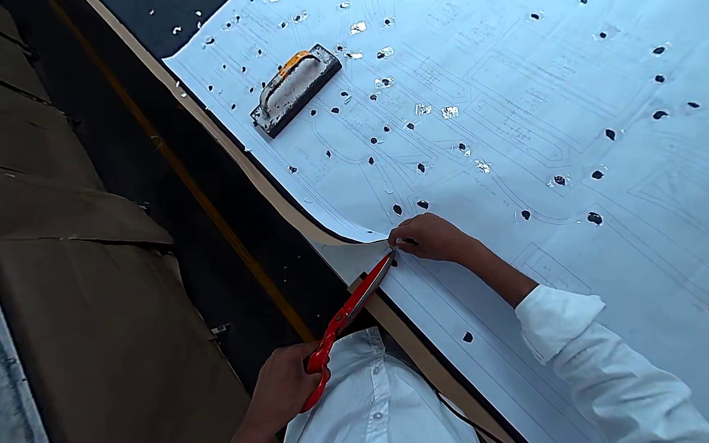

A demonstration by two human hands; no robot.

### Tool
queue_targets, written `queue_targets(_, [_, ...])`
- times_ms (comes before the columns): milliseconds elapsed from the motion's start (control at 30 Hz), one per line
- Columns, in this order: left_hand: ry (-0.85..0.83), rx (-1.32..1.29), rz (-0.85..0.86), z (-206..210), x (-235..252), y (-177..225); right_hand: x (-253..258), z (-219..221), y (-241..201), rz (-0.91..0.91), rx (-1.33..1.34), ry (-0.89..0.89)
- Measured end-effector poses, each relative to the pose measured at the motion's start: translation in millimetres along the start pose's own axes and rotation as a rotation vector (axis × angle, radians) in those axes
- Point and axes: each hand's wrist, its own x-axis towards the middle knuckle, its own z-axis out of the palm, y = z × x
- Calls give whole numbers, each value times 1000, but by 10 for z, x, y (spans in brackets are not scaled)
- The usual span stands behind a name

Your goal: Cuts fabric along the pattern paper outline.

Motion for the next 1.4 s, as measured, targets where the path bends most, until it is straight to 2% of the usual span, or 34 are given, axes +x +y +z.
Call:
queue_targets(533, [-47, 67, 53, -100, 88, -56, 32, -9, -12, 32, 6, -25])
queue_targets(733, [-98, 125, -1, -128, 118, 0, 35, -3, 15, 11, 16, -6])
queue_targets(1100, [-53, 196, -5, -177, 147, 30, 37, -24, 10, 15, 18, -12])
queue_targets(1400, [-75, 145, 7, -205, 169, -17, 36, -4, 19, 20, 10, -10])
